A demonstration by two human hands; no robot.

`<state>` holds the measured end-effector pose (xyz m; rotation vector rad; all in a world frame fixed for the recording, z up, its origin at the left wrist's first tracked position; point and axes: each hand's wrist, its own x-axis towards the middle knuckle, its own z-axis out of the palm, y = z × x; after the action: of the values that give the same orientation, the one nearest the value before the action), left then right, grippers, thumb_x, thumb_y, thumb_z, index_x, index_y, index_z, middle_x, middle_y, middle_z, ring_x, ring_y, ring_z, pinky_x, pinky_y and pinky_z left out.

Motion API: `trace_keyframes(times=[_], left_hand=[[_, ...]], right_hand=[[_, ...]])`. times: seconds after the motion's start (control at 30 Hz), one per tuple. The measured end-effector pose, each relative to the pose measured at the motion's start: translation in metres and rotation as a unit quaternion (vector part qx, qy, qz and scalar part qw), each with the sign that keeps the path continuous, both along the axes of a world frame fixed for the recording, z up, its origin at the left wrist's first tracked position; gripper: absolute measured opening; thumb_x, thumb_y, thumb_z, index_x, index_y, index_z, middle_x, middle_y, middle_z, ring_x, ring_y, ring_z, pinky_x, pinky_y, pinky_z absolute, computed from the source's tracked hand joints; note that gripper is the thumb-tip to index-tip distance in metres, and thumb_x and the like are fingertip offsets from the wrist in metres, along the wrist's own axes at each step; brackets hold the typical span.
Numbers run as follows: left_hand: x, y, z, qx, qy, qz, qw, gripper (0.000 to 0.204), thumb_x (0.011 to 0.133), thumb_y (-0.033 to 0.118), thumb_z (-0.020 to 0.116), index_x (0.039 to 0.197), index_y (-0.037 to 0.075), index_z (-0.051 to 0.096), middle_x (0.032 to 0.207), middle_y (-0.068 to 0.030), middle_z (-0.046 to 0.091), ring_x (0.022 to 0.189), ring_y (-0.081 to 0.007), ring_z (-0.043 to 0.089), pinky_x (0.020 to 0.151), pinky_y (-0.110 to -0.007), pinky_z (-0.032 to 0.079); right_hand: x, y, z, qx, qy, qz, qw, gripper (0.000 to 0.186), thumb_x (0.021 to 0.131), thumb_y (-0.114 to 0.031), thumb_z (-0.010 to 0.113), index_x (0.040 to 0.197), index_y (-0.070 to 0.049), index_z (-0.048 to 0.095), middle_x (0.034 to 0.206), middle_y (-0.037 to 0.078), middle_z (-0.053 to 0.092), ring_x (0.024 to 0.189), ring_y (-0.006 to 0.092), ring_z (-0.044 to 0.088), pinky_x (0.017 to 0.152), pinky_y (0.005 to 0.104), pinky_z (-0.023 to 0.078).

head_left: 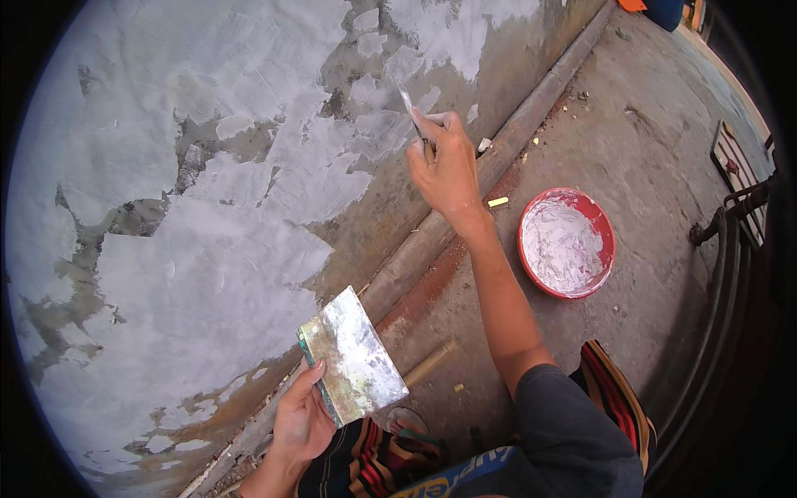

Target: The person applies plaster to a wall using a trowel and a smaller tool. They repeatedly scoop plaster from a red bucket, transfer it to the trowel, and spread it onto the wall surface.

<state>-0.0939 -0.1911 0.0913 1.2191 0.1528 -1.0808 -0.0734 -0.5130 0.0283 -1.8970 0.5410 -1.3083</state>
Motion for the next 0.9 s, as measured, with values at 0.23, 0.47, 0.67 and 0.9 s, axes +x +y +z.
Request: trace_keyframes(times=[0.23,0.47,0.67,0.9], left_hand=[[0.001,-0.001,0.001,-0.008,-0.002,-0.008,1.0,0.041,0.098,0.022,0.046,0.136,0.01,0.04,0.127,-0.007,0.056,0.115,-0.0213,0.057,0.096,-0.041,0.048],[-0.006,-0.002,0.006,0.017,-0.024,0.061,0.998,0.037,0.097,0.021,0.046,0.128,0.001,0.047,0.116,-0.0132,0.063,0.104,-0.0244,0.063,0.092,-0.042,0.05],[-0.002,-0.002,0.003,0.008,-0.025,0.061,0.998,0.038,0.097,0.021,0.046,0.129,0.002,0.046,0.117,-0.0134,0.063,0.105,-0.0245,0.063,0.093,-0.042,0.05],[-0.004,-0.002,0.007,0.023,-0.017,0.039,0.999,0.041,0.097,0.022,0.046,0.134,0.005,0.042,0.124,-0.0117,0.058,0.11,-0.0241,0.06,0.096,-0.042,0.047]], right_hand=[[0.013,0.041,-0.024,-0.051,-0.002,0.075,0.996,0.047,0.078,0.004,0.059,0.125,0.007,0.055,0.107,0.019,0.049,0.075,0.029,0.058,0.071,0.0371,0.049],[0.008,-0.03,-0.045,-0.194,-0.05,0.049,0.979,0.062,0.075,0.011,0.059,0.133,-0.009,0.055,0.117,0.014,0.049,0.077,0.0203,0.057,0.066,0.0309,0.05],[0.037,-0.043,-0.085,-0.266,-0.042,0.055,0.961,0.069,0.072,0.012,0.06,0.136,-0.013,0.053,0.121,0.014,0.049,0.075,0.0212,0.056,0.065,0.0318,0.051],[-0.006,-0.048,-0.059,-0.276,-0.011,0.066,0.959,0.073,0.069,0.006,0.066,0.136,-0.016,0.051,0.118,0.01,0.049,0.072,0.023,0.058,0.064,0.0357,0.051]])
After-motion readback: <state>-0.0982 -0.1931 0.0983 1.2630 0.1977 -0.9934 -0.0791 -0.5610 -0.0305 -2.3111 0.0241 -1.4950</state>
